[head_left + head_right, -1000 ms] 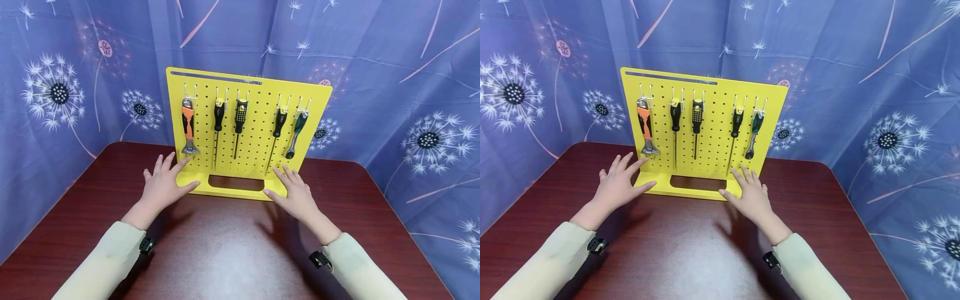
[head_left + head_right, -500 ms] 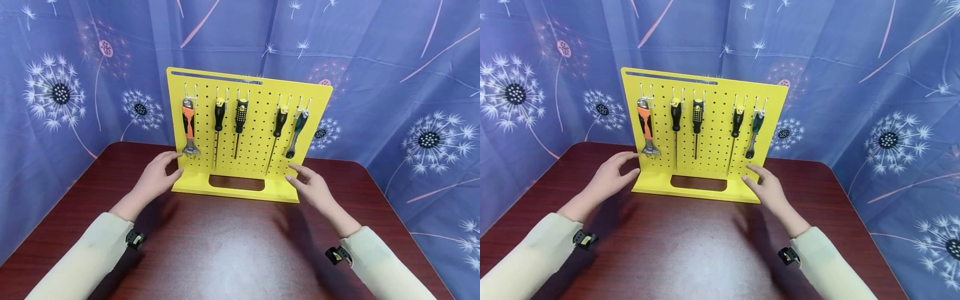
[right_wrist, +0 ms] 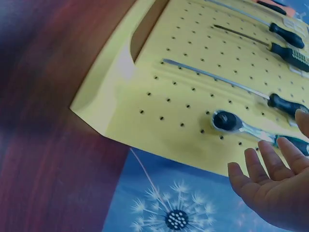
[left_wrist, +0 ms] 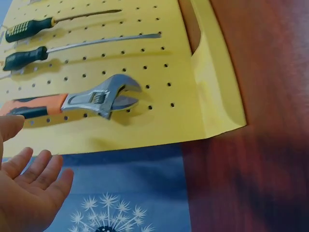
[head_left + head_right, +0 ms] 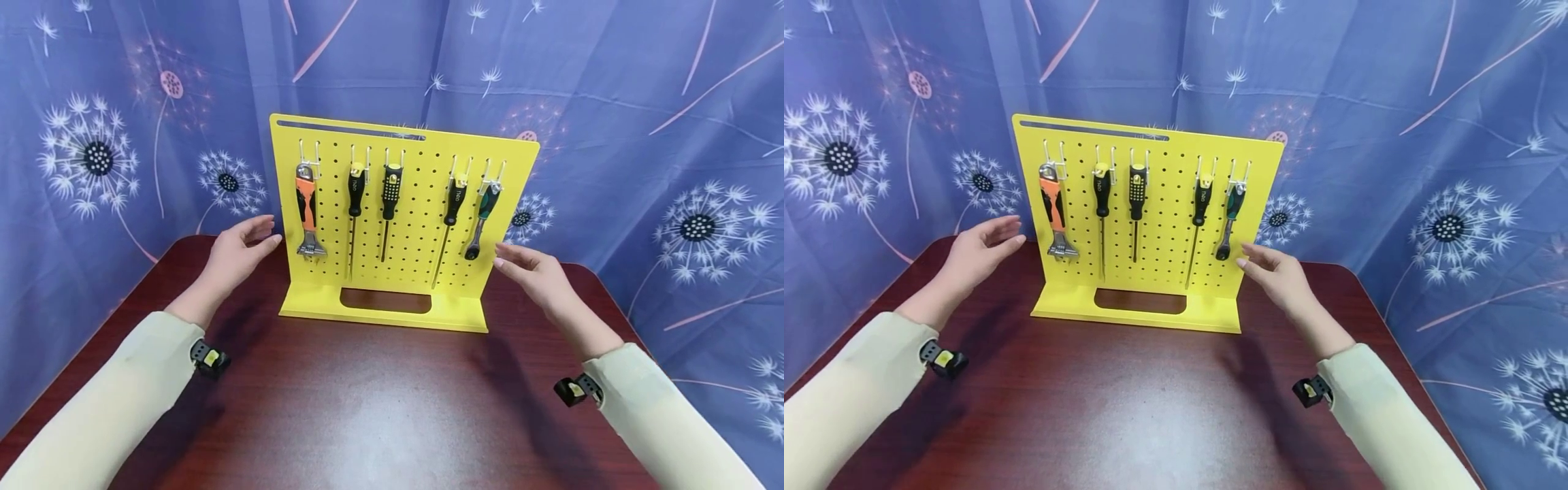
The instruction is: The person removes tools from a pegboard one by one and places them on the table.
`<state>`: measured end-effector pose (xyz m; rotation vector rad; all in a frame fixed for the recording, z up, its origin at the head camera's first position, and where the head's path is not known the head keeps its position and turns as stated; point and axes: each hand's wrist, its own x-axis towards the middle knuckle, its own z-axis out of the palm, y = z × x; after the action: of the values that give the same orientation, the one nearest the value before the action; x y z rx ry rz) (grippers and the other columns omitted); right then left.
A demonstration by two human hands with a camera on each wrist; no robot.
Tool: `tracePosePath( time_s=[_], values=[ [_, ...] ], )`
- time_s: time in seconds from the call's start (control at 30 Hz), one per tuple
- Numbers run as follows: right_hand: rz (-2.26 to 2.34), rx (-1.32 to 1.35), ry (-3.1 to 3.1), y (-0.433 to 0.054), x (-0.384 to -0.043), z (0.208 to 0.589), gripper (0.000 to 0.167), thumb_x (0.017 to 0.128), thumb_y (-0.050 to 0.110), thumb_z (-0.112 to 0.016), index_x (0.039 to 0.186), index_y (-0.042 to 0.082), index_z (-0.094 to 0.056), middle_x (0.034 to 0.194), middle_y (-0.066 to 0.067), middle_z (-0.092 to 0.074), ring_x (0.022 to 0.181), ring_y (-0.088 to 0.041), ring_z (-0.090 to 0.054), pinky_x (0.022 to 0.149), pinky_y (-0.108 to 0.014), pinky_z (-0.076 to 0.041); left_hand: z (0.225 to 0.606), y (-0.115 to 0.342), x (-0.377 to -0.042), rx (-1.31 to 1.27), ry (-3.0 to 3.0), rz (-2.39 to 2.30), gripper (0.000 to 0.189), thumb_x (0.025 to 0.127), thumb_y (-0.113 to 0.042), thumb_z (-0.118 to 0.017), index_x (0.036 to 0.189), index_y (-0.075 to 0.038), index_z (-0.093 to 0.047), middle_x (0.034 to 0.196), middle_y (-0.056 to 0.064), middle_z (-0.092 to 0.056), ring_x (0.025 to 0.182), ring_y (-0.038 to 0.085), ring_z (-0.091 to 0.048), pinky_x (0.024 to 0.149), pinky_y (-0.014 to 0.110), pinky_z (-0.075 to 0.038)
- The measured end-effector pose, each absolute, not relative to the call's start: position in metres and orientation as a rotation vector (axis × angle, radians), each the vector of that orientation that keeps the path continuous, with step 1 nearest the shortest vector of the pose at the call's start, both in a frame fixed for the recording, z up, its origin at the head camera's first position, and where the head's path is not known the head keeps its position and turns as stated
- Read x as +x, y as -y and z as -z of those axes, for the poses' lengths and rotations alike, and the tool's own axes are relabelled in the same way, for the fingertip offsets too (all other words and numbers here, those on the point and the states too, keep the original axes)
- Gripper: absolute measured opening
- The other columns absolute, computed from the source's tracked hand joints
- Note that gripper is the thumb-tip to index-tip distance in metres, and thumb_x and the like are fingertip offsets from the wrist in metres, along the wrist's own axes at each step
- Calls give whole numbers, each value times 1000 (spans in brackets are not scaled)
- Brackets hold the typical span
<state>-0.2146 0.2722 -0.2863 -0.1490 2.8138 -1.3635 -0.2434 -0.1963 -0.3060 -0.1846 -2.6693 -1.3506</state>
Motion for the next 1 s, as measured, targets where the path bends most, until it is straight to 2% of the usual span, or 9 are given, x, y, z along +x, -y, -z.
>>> tracePosePath(
  time_s=[0.17,0.4,0.5,0.63,0.7,0.77,0.83,0.93,1.0],
  values=[
    [1383,-126,-2803,-277,-221,273,64,106,40,-55,159,9,-39,160,-18,-45,148,-36,-43,124,-55,-38,295,199,-253,-150,2625,1418,61,106,-29,-58,158,-6,-38,157,23,-47,147,40,-44,122,58,-40],
    [1447,-64,-2789,-279,-230,259,67,106,43,-53,160,7,-36,161,-20,-43,149,-35,-41,124,-52,-40,277,195,-274,-86,2541,1555,61,107,-29,-56,160,-10,-35,162,17,-43,150,32,-42,126,50,-37],
    [1448,-38,-2795,-280,-236,257,66,106,43,-53,160,9,-36,161,-18,-43,148,-32,-43,122,-44,-45,272,192,-282,-36,2492,1619,60,107,-28,-56,160,-9,-35,162,15,-42,151,30,-41,127,47,-36],
    [1436,-26,-2808,-282,-243,257,65,105,45,-53,160,12,-37,161,-17,-44,136,-17,-53,109,-24,-53,268,190,-289,31,2455,1670,59,107,-25,-56,160,-9,-36,163,13,-42,152,27,-41,128,44,-36],
    [1454,-20,-2802,-283,-246,258,65,105,45,-54,160,13,-38,160,-14,-46,126,-4,-54,107,-21,-54,268,190,-292,49,2445,1687,58,107,-24,-56,160,-8,-36,163,13,-42,152,27,-40,128,44,-35],
    [1488,-15,-2787,-284,-248,259,66,105,44,-55,160,13,-38,153,-7,-52,116,5,-53,107,-21,-54,269,190,-295,58,2435,1702,58,107,-24,-56,159,-8,-37,163,13,-42,153,27,-39,129,44,-34],
    [1525,-7,-2770,-284,-250,260,66,104,44,-57,159,13,-39,139,6,-57,109,11,-52,109,-24,-53,269,190,-297,66,2431,1713,58,107,-24,-55,159,-8,-37,163,13,-42,153,26,-39,129,44,-34],
    [1558,-2,-2756,-284,-253,262,67,104,43,-58,159,11,-39,120,24,-54,105,13,-53,109,-26,-52,271,190,-302,86,2421,1723,57,107,-24,-55,159,-8,-38,163,13,-42,153,26,-39,129,43,-33],
    [1581,-3,-2740,-284,-254,263,67,104,43,-58,159,10,-39,114,28,-52,104,13,-53,113,-31,-51,272,190,-305,102,2420,1722,57,107,-25,-56,158,-8,-38,162,13,-43,153,26,-39,129,43,-33]
  ],
)
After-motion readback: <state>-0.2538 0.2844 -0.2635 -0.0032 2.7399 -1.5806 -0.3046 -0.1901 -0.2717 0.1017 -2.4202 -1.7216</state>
